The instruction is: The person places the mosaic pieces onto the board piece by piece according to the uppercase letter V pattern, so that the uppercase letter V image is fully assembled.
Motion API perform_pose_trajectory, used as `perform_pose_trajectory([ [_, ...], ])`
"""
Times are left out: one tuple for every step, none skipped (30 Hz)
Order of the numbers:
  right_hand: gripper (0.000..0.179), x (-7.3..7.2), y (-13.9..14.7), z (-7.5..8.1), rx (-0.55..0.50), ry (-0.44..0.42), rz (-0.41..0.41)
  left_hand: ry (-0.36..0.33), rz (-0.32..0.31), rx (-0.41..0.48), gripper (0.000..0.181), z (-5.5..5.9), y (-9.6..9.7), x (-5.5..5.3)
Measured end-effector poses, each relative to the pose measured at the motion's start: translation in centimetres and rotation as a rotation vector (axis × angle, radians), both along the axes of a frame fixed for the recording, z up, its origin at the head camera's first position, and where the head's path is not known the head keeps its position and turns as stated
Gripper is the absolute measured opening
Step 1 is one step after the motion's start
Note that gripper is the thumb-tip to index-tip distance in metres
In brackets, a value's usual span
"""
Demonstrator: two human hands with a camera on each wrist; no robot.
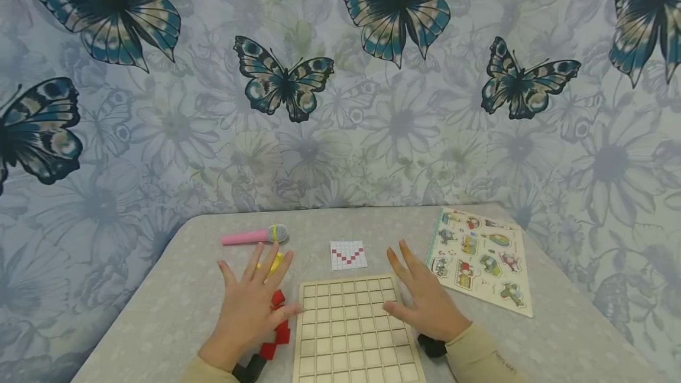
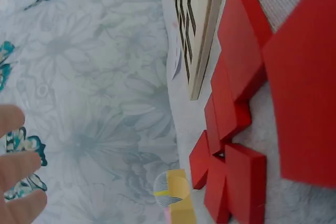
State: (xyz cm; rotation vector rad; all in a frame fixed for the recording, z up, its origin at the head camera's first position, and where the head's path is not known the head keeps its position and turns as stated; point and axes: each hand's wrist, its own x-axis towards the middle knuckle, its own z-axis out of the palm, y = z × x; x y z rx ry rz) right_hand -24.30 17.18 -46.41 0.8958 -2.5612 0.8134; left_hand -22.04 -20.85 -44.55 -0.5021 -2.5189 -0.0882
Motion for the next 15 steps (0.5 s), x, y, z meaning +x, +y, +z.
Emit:
perform_pose_trajectory([
  [0.09,-0.2,0.2,-0.2,-0.036,-0.046,0.007,0.004,0.006,0.052,0.091,0.0,-0.1,-0.1],
  [0.085,-0.4,0.4,-0.3,-0.071,-0.095,0.017,0.01,0.015,0.112,0.082,-0.1,-0.1,-0.3],
  [0.079,-0.6,0.6,-0.5,-0.104,-0.146,0.024,0.023,0.029,0.168,0.072,-0.2,-0.2,-0.4],
  [0.074,-0.8,0.7,-0.6,-0.137,-0.192,0.031,0.023,0.051,0.228,0.064,-0.2,-0.3,-0.4],
  [0.068,-1.0,0.9,-0.7,-0.162,-0.231,0.037,0.015,0.077,0.285,0.055,-0.3,-0.4,-0.5],
  [0.062,-1.2,1.0,-0.8,-0.177,-0.266,0.044,-0.004,0.106,0.338,0.047,-0.3,-0.5,-0.6],
  [0.058,-1.3,1.1,-0.9,-0.193,-0.3,0.055,-0.036,0.14,0.374,0.039,-0.3,-0.6,-0.7],
  [0.054,-1.4,1.1,-1.0,-0.198,-0.327,0.065,-0.075,0.173,0.406,0.033,-0.3,-0.8,-0.7],
  [0.051,-1.6,1.2,-1.1,-0.192,-0.339,0.067,-0.129,0.204,0.433,0.028,-0.3,-0.9,-0.8],
  [0.05,-1.7,1.2,-1.2,-0.182,-0.345,0.068,-0.195,0.236,0.45,0.025,-0.3,-1.0,-0.9],
  [0.049,-1.7,1.3,-1.3,-0.17,-0.35,0.066,-0.26,0.262,0.463,0.022,-0.2,-1.1,-1.0],
  [0.048,-1.8,1.3,-1.3,-0.153,-0.353,0.058,-0.319,0.282,0.468,0.02,-0.3,-1.2,-1.1],
  [0.046,-1.8,1.3,-1.4,-0.137,-0.352,0.053,-0.374,0.297,0.464,0.018,-0.3,-1.3,-1.2],
  [0.046,-1.8,1.3,-1.5,-0.119,-0.345,0.043,-0.421,0.3,0.462,0.018,-0.5,-1.4,-1.4],
  [0.045,-1.8,1.3,-1.5,-0.103,-0.347,0.037,-0.461,0.298,0.459,0.019,-0.7,-1.5,-1.5],
])
